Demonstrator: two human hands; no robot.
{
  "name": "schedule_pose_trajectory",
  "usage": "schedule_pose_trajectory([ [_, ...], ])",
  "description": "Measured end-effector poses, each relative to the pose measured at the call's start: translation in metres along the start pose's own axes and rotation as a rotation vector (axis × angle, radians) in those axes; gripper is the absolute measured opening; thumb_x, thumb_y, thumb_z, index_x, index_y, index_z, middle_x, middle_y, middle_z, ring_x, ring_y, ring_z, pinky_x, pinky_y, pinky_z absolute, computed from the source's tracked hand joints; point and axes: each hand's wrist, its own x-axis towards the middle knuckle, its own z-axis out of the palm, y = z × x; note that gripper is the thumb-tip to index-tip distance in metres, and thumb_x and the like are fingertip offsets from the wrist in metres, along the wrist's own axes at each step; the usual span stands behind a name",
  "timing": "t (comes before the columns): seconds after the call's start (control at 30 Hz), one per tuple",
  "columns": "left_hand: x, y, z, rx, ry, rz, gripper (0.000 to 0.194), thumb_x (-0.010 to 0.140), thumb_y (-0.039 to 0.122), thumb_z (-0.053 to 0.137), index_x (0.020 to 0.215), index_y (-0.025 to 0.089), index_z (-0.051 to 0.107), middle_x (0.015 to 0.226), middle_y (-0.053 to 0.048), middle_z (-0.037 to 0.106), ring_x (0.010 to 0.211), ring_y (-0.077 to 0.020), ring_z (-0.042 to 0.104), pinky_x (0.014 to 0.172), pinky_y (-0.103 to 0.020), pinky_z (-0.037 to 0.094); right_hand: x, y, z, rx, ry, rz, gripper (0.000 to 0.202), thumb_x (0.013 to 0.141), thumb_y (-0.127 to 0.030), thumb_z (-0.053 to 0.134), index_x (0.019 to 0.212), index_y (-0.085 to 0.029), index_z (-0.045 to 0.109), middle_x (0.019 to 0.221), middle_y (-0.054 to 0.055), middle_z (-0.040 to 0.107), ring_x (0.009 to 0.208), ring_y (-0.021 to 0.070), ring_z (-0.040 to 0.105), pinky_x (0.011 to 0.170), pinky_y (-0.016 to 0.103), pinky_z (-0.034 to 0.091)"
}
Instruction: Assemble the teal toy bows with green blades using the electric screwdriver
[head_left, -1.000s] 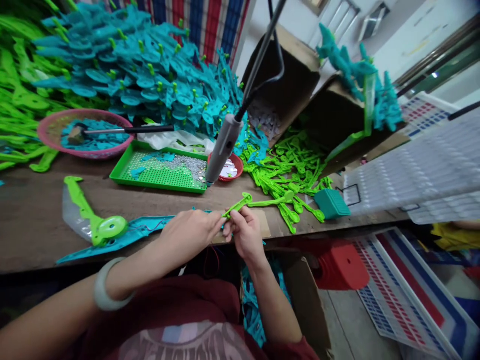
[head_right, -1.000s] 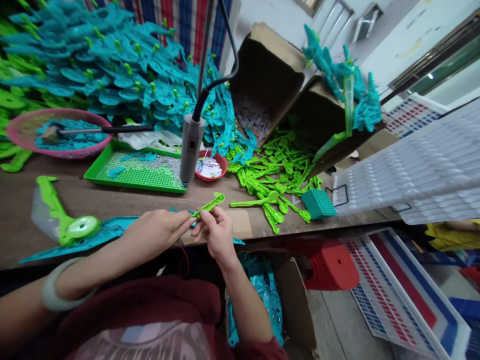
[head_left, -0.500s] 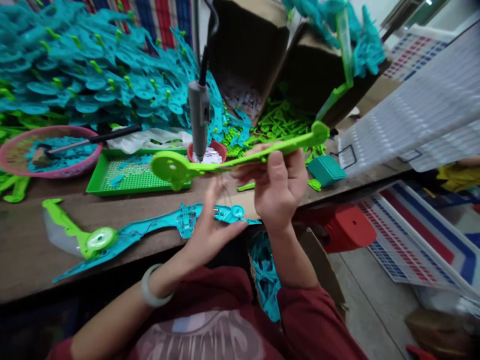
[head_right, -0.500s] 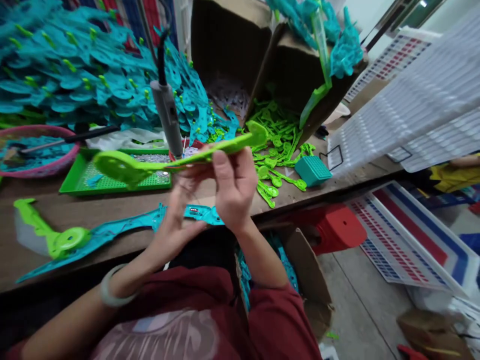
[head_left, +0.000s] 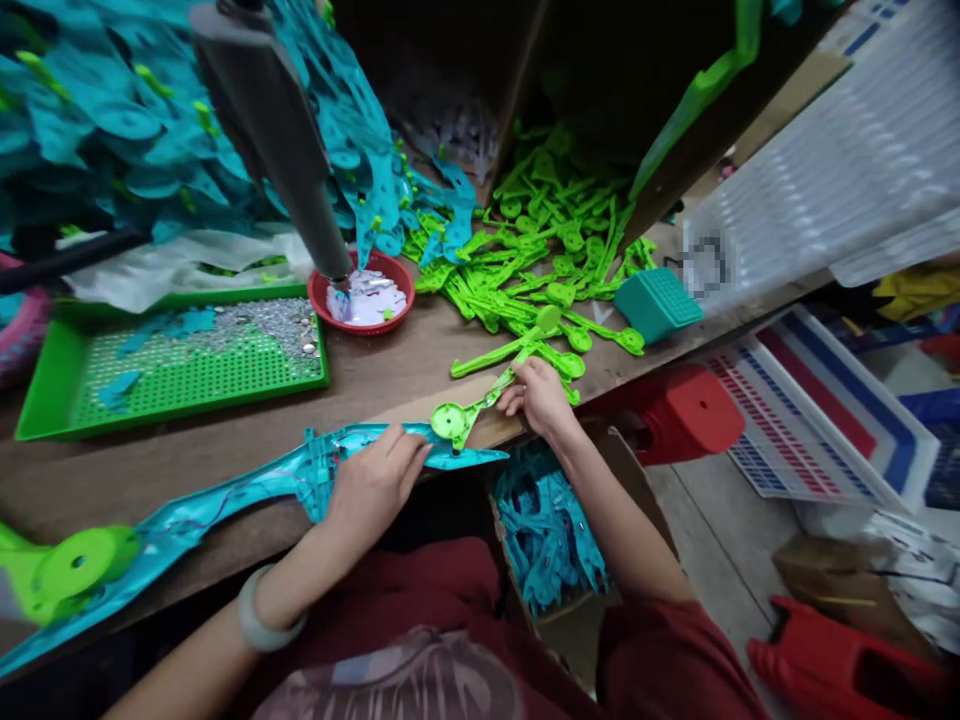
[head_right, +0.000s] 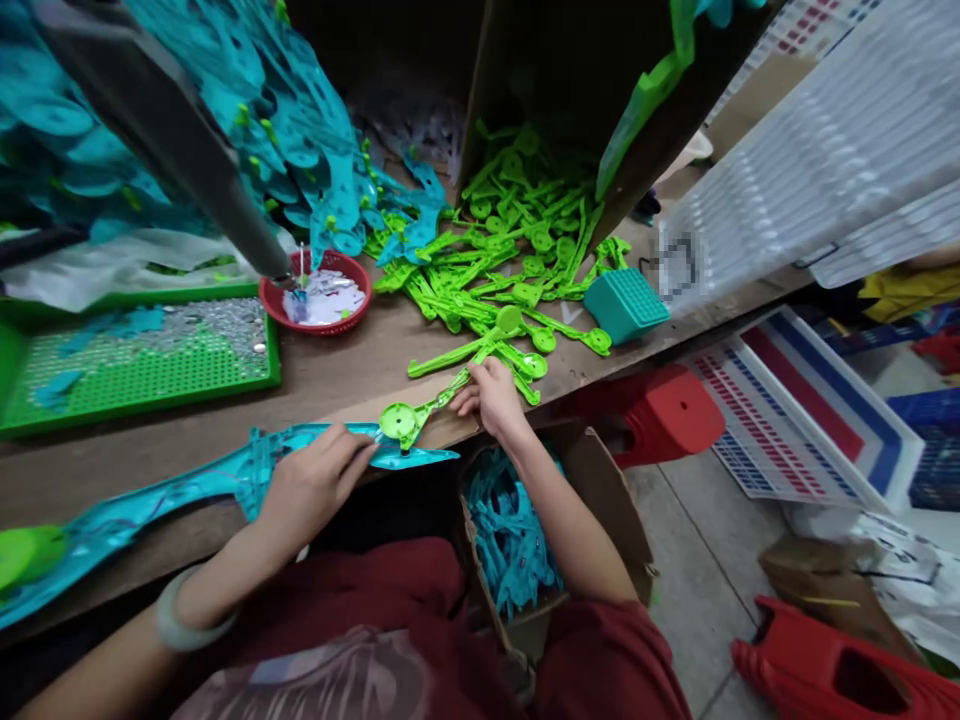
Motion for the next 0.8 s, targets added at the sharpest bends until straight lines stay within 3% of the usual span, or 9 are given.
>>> schedule_pose_trajectory([
  [0.1, -0.011, -0.014, -0.011, 0.005, -0.038, 0.078, 0.027, 0.105, 0.026, 0.044, 0.091, 0.018, 0.066, 0.082, -0.003, 0.067, 0.071, -0.0151, 0.066, 0.064, -0.025, 0.045, -0.004, 0.000, 0.002, -0.019, -0.083, 0.068, 0.038, 0.076, -0.043, 0.070, 0.084, -0.025, 0.036, 0.049, -0.009, 0.058, 0.036, 0.0151, 0.062, 0.028, 0.017, 0.042],
  [0.23, -0.027, -0.028, -0.032, -0.066, -0.035, 0.078, 0.021, 0.104, 0.025, 0.049, 0.093, 0.018, 0.067, 0.082, -0.002, 0.069, 0.069, -0.0142, 0.066, 0.066, -0.025, 0.048, -0.003, 0.000, 0.012, -0.032, -0.173, 0.095, 0.036, 0.078, -0.044, 0.068, 0.088, -0.024, 0.039, 0.061, -0.006, 0.066, 0.041, 0.0149, 0.066, 0.032, 0.017, 0.047],
  [0.37, -0.030, -0.020, -0.040, -0.161, -0.036, 0.112, 0.018, 0.102, 0.023, 0.053, 0.093, 0.019, 0.068, 0.078, 0.000, 0.067, 0.064, -0.0124, 0.064, 0.061, -0.025, 0.046, 0.003, 0.001, 0.026, -0.022, -0.267, 0.122, 0.037, 0.080, -0.042, 0.068, 0.088, -0.025, 0.037, 0.055, -0.009, 0.062, 0.041, 0.0164, 0.066, 0.032, 0.018, 0.047],
  [0.5, -0.025, -0.004, -0.041, -0.347, -0.133, 0.207, 0.018, 0.103, 0.025, 0.052, 0.096, 0.020, 0.068, 0.073, 0.002, 0.062, 0.059, -0.0113, 0.061, 0.056, -0.026, 0.042, -0.001, -0.002, 0.027, -0.023, -0.264, 0.150, 0.043, 0.079, -0.045, 0.072, 0.087, -0.025, 0.035, 0.054, -0.009, 0.061, 0.040, 0.0156, 0.066, 0.033, 0.018, 0.049],
  [0.67, -0.018, -0.003, -0.046, -0.445, -0.073, 0.126, 0.013, 0.102, 0.023, 0.056, 0.093, 0.019, 0.065, 0.071, 0.002, 0.060, 0.060, -0.0109, 0.059, 0.057, -0.025, 0.040, -0.013, -0.002, 0.022, -0.021, -0.244, 0.129, 0.044, 0.077, -0.048, 0.073, 0.088, -0.025, 0.036, 0.056, -0.009, 0.063, 0.041, 0.0152, 0.066, 0.034, 0.018, 0.049],
  [0.8, -0.016, -0.003, -0.050, -0.523, -0.103, 0.126, 0.011, 0.101, 0.023, 0.056, 0.094, 0.020, 0.064, 0.072, 0.003, 0.059, 0.061, -0.0106, 0.058, 0.057, -0.024, 0.040, -0.017, -0.001, 0.025, -0.030, -0.246, 0.116, 0.045, 0.078, -0.049, 0.071, 0.089, -0.025, 0.035, 0.056, -0.009, 0.063, 0.040, 0.0157, 0.066, 0.034, 0.019, 0.050],
])
